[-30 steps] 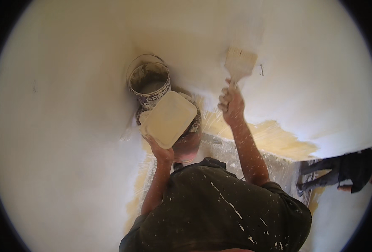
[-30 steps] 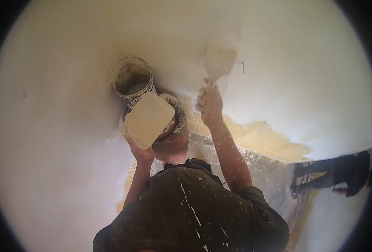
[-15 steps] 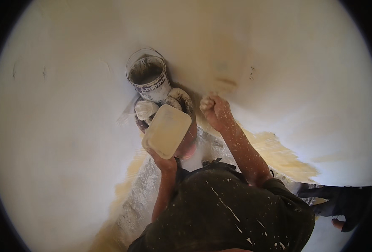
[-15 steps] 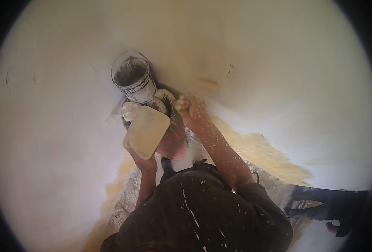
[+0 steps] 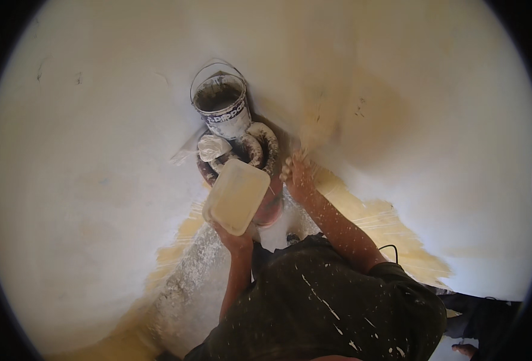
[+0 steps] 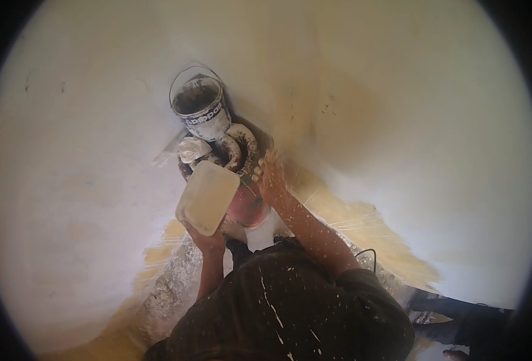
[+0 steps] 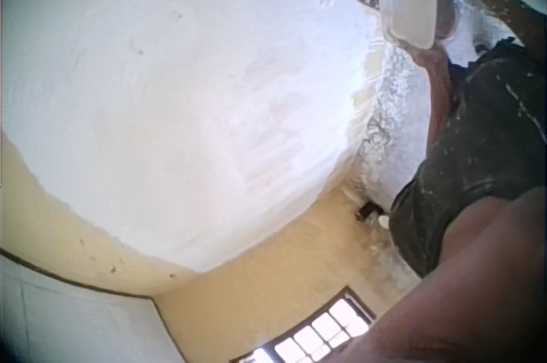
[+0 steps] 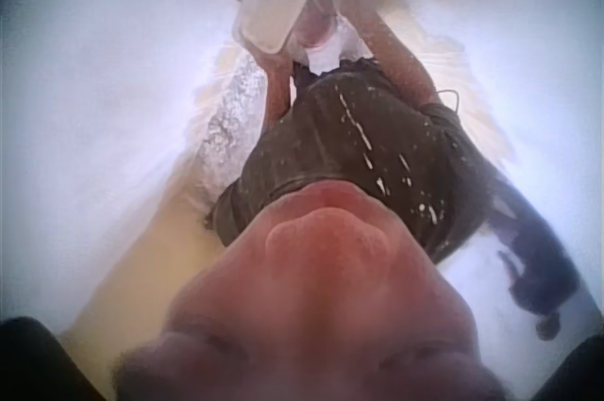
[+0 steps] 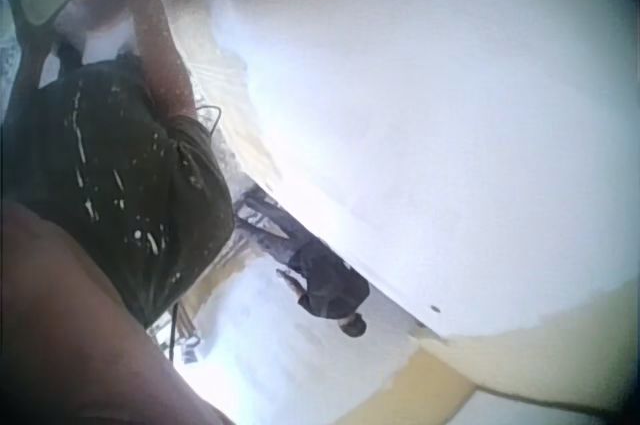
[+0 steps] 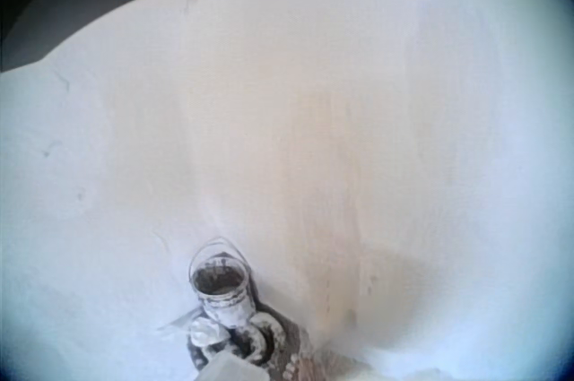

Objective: The person applies plaster to a wall using a broad brush, repeatedly dipping the brush into a small container of white compound and smoothing it onto the surface.

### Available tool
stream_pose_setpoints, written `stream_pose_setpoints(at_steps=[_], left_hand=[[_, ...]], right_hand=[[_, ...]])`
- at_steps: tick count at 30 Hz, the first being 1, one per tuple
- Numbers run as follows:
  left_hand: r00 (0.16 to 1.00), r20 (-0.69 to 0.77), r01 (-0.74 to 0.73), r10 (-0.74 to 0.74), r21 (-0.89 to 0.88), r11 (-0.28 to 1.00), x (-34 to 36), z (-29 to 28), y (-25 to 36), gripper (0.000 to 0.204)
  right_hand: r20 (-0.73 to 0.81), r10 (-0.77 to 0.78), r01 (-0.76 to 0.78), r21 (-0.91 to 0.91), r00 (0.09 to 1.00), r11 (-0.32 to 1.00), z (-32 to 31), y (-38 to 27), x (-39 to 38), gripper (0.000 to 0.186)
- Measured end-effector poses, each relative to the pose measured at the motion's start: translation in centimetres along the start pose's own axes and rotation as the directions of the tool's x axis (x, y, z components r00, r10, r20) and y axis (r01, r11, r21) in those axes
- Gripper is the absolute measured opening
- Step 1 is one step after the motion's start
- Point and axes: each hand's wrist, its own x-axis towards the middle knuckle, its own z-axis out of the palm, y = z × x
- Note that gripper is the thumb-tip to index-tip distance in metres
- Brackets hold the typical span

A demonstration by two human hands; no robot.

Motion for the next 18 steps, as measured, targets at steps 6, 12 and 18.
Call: stream_pose_setpoints(at_steps=[6,12,18], left_hand=[[0.992,0.019,-0.129,0.128,0.233,0.964,0.0,-0.2,3.6,0.069],[0.985,0.037,-0.173,0.171,0.356,0.918,0.0,-0.7,3.8,0.069],[0.989,-0.032,0.131,-0.141,-0.213,0.968,0.8,0.0,2.2,0.063]], right_hand=[[0.048,0.152,-0.158,0.402,0.987,0.902,-6.4,2.4,4.6,0.005],[0.271,-0.336,0.397,-0.217,0.902,0.892,7.2,-3.1,5.0,0.008],[0.213,-0.281,0.265,0.101,0.936,0.959,20.2,-5.8,-1.7,0.022]])
